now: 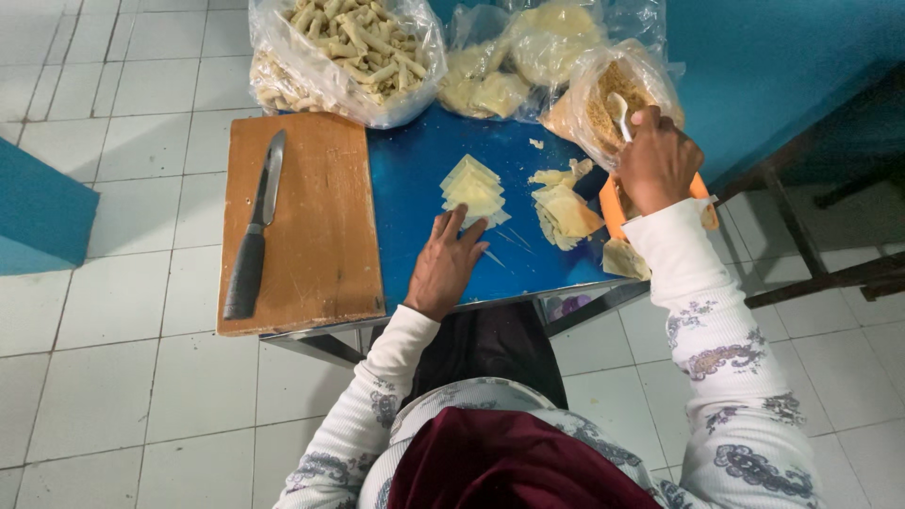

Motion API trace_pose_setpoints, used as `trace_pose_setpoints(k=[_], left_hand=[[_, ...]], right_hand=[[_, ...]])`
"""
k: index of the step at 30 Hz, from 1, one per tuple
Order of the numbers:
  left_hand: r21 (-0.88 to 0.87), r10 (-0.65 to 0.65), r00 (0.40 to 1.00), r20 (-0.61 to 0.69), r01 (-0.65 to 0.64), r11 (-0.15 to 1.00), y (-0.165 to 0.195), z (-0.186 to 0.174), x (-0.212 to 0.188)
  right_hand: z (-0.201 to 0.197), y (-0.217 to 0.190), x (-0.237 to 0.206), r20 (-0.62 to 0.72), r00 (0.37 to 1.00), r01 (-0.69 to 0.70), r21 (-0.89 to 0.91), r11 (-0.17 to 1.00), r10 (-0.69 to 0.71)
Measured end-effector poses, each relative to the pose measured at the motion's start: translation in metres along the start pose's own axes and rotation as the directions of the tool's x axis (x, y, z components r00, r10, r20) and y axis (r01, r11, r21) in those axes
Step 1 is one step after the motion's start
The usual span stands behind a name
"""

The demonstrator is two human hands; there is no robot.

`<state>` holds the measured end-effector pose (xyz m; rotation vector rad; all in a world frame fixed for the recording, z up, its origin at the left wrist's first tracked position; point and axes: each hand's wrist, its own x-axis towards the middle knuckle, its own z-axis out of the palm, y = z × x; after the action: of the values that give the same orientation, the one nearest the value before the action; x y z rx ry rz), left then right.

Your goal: The person folds flat dough pieces into filled, layered shapes at a small blue table, pressing each fold closed and stacking the finished pieces with a growing pile of folded dough on the table. A knife rests unused on a wooden board beside the work area.

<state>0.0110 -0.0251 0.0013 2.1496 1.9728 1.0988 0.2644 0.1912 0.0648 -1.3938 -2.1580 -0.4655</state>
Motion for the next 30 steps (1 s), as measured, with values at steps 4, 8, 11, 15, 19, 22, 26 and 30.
trace_pose_setpoints(k=[4, 8, 11, 15, 19, 22, 26, 30], left_hand=[[-0.012, -0.011, 1.000, 0.024, 0.011, 1.000, 0.000, 0.000, 0.000], [-0.016, 0.005, 1.000, 0.016, -0.005, 1.000, -0.002, -0.001, -0.001], [-0.007, 0.019, 1.000, 0.011, -0.019, 1.000, -0.003, -0.001, -0.001], [-0.010, 0.000, 1.000, 0.018, 0.000, 1.000, -0.003, -0.002, -0.001], [-0.032, -0.021, 0.999, 0.038, 0.023, 0.999, -0.002, -0.003, -0.001], [-0.028, -0.022, 0.999, 0.042, 0.024, 0.999, -0.003, -0.003, -0.001], [-0.016, -0.013, 0.999, 0.035, 0.014, 1.000, -0.004, -0.002, -0.001], [-0.020, -0.006, 1.000, 0.027, 0.006, 1.000, -0.004, -0.002, -0.002]], right_hand=[[-0.003, 0.010, -0.001, -0.021, 1.000, 0.019, -0.003, 1.000, -0.019], [-0.008, 0.023, -0.004, -0.062, 0.995, 0.085, 0.135, 0.987, -0.077], [-0.010, 0.028, -0.007, -0.069, 0.993, 0.104, 0.177, 0.979, -0.093], [-0.004, 0.025, -0.011, -0.076, 0.993, 0.104, 0.222, 0.969, -0.089], [-0.001, 0.025, -0.009, -0.027, 1.000, 0.005, 0.414, 0.910, 0.007], [-0.003, 0.028, -0.007, 0.112, 0.990, -0.132, 0.594, 0.793, 0.081], [-0.010, 0.030, -0.007, 0.159, 0.975, -0.222, 0.630, 0.744, 0.157], [-0.010, 0.023, -0.006, 0.109, 0.986, -0.166, 0.579, 0.798, 0.127]])
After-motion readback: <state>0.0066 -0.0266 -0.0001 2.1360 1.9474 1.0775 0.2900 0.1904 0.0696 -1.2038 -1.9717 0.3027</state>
